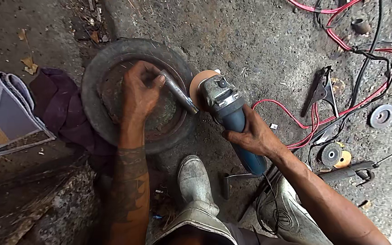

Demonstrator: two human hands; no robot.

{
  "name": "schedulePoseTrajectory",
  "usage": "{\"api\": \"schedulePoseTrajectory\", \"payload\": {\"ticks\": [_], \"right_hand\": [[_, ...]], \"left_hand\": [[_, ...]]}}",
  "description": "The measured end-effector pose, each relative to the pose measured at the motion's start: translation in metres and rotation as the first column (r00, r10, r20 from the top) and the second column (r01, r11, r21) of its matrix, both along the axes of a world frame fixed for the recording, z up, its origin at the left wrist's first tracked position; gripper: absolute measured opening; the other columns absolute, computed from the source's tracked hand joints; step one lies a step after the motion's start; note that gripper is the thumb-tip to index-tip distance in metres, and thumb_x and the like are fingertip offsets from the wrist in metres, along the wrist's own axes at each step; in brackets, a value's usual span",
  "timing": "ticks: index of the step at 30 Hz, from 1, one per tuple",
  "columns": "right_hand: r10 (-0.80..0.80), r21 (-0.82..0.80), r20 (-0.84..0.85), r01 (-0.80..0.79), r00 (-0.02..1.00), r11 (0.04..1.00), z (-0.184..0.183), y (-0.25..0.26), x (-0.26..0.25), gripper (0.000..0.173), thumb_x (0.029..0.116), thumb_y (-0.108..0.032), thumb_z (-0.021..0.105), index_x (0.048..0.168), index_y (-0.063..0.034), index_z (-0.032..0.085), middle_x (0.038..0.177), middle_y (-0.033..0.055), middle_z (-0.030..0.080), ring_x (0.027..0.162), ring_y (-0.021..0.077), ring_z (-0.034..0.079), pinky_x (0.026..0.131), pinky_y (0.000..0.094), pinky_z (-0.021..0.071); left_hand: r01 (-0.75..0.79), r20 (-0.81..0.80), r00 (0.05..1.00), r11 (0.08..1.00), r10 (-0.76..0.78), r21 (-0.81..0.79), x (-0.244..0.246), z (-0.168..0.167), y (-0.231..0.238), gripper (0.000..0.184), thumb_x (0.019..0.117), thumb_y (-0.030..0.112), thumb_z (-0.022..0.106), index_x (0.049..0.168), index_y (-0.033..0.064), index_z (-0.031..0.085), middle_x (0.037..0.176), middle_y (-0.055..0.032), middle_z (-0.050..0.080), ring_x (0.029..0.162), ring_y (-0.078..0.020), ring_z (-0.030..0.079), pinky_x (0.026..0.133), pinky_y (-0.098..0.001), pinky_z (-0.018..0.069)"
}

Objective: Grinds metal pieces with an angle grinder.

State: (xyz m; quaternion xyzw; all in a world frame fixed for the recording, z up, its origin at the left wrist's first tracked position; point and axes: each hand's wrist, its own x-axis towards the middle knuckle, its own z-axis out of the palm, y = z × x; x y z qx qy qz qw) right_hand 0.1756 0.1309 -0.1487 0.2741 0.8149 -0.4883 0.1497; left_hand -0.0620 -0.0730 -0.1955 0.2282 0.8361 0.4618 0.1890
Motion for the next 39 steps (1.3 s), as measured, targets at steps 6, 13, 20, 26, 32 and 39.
{"api": "schedulePoseTrajectory", "payload": {"ticks": [6,13,20,26,32,39], "right_hand": [[-0.007,0.003,0.010,0.007,1.000,1.000,0.0004,-0.0012,-0.0001,0.058,0.0721,-0.039,0.079,0.120,-0.0138,0.056,0.085,-0.0023,0.067,0.071,0.0078,0.068,0.062,0.0330,0.0588],[-0.008,0.001,-0.007,0.008,1.000,1.000,0.0002,0.0005,-0.0003,0.057,0.0725,-0.039,0.079,0.117,-0.0130,0.056,0.083,-0.0026,0.066,0.070,0.0073,0.067,0.061,0.0315,0.0581],[-0.008,-0.004,-0.001,0.008,1.000,1.000,0.0005,0.0012,-0.0006,0.057,0.0721,-0.038,0.079,0.118,-0.0132,0.056,0.084,-0.0025,0.066,0.070,0.0068,0.067,0.062,0.0310,0.0582],[-0.002,0.004,0.011,0.002,1.000,1.000,0.0000,-0.0010,-0.0013,0.058,0.0722,-0.039,0.079,0.119,-0.0139,0.056,0.085,-0.0024,0.067,0.071,0.0079,0.068,0.062,0.0335,0.0587],[0.001,0.012,0.001,-0.001,1.000,1.000,0.0004,-0.0027,-0.0039,0.057,0.0722,-0.039,0.079,0.118,-0.0142,0.056,0.082,-0.0030,0.067,0.069,0.0078,0.067,0.060,0.0328,0.0580],[-0.015,0.015,-0.007,0.015,1.000,1.000,-0.0010,0.0000,-0.0030,0.056,0.0723,-0.040,0.078,0.116,-0.0130,0.056,0.083,-0.0024,0.066,0.069,0.0077,0.067,0.060,0.0321,0.0580]], "left_hand": [[-0.001,0.006,1.000,1.000,0.001,-0.002,-0.0005,-0.0002,0.0005,0.018,0.0959,0.015,0.067,0.110,0.0047,0.064,0.099,-0.0034,0.068,0.086,-0.0031,0.064,0.080,-0.0228,0.0533],[-0.006,0.015,1.000,1.000,0.006,0.014,-0.0010,-0.0008,0.0001,0.018,0.0956,0.014,0.068,0.110,0.0041,0.064,0.099,-0.0034,0.068,0.086,-0.0024,0.064,0.080,-0.0218,0.0537],[0.002,-0.010,1.000,1.000,-0.002,0.005,-0.0016,-0.0012,-0.0014,0.019,0.0956,0.015,0.067,0.110,0.0035,0.065,0.100,-0.0042,0.068,0.087,-0.0030,0.064,0.082,-0.0222,0.0534],[-0.011,-0.008,1.000,1.000,0.011,0.000,-0.0005,0.0000,-0.0001,0.018,0.0952,0.014,0.068,0.110,0.0037,0.064,0.100,-0.0042,0.068,0.087,-0.0023,0.064,0.081,-0.0211,0.0530],[-0.007,0.002,1.000,1.000,0.007,0.026,-0.0007,-0.0016,-0.0011,0.019,0.0950,0.014,0.068,0.110,0.0036,0.064,0.099,-0.0036,0.068,0.087,-0.0016,0.064,0.081,-0.0202,0.0530],[-0.004,-0.004,1.000,1.000,0.004,0.021,-0.0009,-0.0010,-0.0006,0.017,0.0953,0.012,0.068,0.110,0.0034,0.064,0.099,-0.0039,0.068,0.086,-0.0014,0.064,0.080,-0.0197,0.0535]]}}
